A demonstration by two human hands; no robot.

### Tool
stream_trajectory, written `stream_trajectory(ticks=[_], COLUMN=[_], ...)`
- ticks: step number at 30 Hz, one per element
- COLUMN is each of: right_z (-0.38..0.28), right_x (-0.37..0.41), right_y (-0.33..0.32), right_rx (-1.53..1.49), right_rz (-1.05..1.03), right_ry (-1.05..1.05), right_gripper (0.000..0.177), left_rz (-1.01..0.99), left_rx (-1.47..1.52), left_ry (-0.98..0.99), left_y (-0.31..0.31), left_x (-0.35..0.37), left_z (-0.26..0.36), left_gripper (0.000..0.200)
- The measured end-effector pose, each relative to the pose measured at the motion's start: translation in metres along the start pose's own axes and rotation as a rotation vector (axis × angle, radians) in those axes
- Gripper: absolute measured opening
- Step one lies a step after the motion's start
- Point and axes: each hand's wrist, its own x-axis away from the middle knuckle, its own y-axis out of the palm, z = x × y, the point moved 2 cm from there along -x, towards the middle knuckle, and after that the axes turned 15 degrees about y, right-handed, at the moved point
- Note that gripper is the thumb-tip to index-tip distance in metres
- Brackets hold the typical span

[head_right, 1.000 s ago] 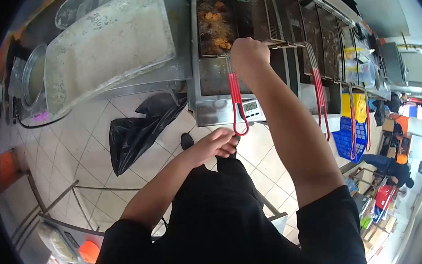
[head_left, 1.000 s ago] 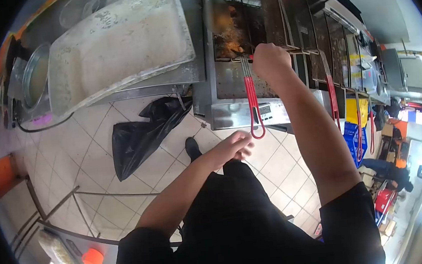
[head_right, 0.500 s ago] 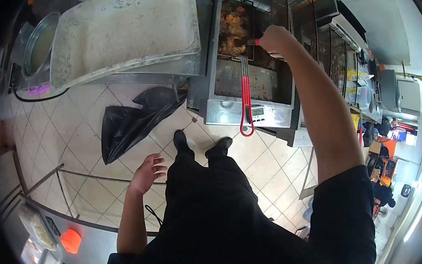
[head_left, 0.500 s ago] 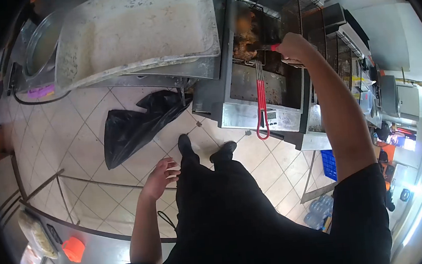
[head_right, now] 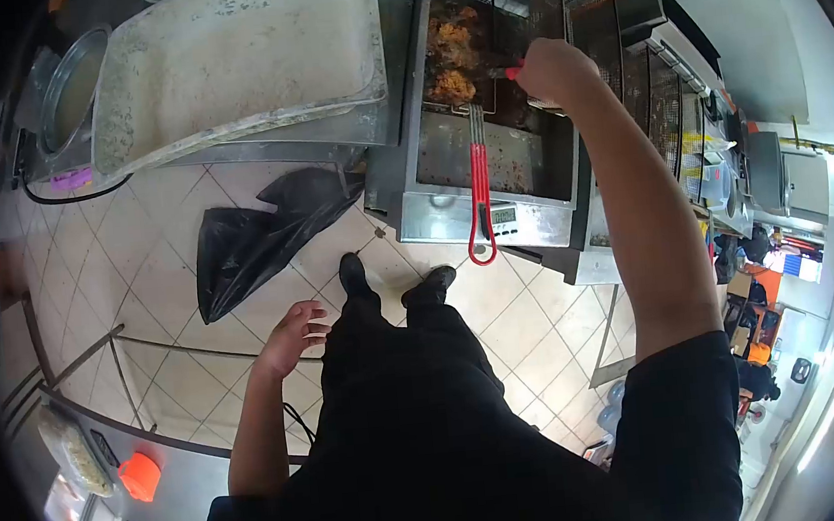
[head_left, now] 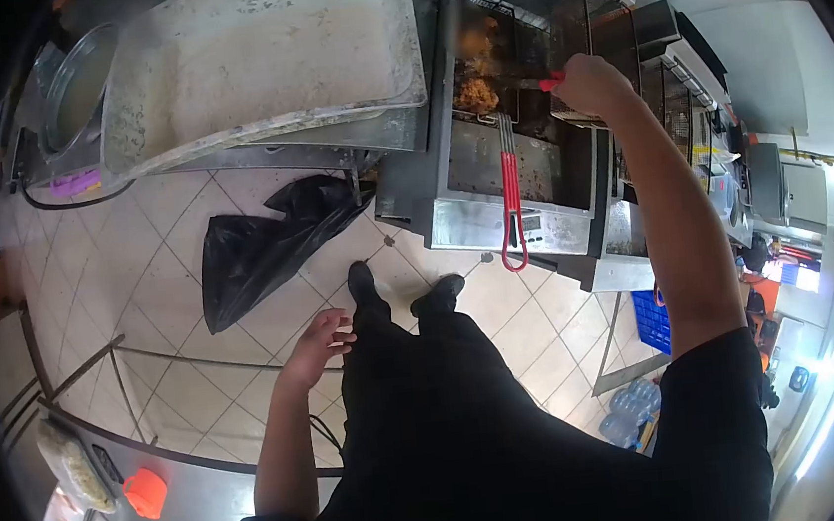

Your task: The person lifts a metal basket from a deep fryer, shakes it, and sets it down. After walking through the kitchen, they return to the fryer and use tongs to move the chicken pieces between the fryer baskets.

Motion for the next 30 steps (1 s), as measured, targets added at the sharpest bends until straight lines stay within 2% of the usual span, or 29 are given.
stream_trajectory(ticks=[4, 10, 12, 16, 19, 22, 25, 26, 28, 30], right_z=[-0.016, -0.037, -0.038, -0.023, -0.008, 0.0, 0.004, 0.001, -0.002, 0.0], right_x=[0.023, 0.014, 0.008, -0.008, -0.035, -0.052, -0.04, -0.037, -0.03, -0.018], right_y=[0.006, 0.035, 0.041, 0.037, 0.043, 0.047, 0.044, 0.044, 0.043, 0.039], right_rx=[0.002, 0.015, 0.014, -0.038, -0.133, -0.121, -0.108, -0.108, -0.119, -0.119], right_rz=[0.014, -0.121, -0.041, -0.034, 0.001, -0.098, -0.171, -0.169, -0.14, -0.083], right_ry=[0.017, -0.026, -0.055, -0.03, 0.055, -0.113, -0.221, -0.218, -0.012, 0.032], right_gripper=[0.03, 0.026, 0.026, 0.027, 0.03, 0.038, 0.038, 0.038, 0.036, 0.036], left_rz=[-0.013, -0.009, -0.003, -0.001, 0.011, 0.022, 0.003, 0.0, -0.005, 0.017], left_rx=[0.015, -0.003, -0.005, -0.027, -0.004, -0.009, -0.01, -0.006, -0.001, 0.003], left_ry=[0.032, 0.02, 0.015, 0.02, 0.04, 0.026, 0.012, 0.018, 0.026, 0.026], left_y=[-0.005, -0.003, -0.002, -0.003, -0.004, -0.004, -0.004, -0.003, -0.002, -0.001], left_x=[-0.005, -0.012, -0.014, -0.013, -0.007, -0.003, -0.005, -0.006, -0.01, -0.014], left_z=[0.002, 0.004, 0.001, -0.003, -0.004, -0.006, -0.009, -0.009, -0.009, -0.009], left_gripper=[0.035, 0.037, 0.037, 0.037, 0.037, 0.037, 0.037, 0.037, 0.037, 0.036])
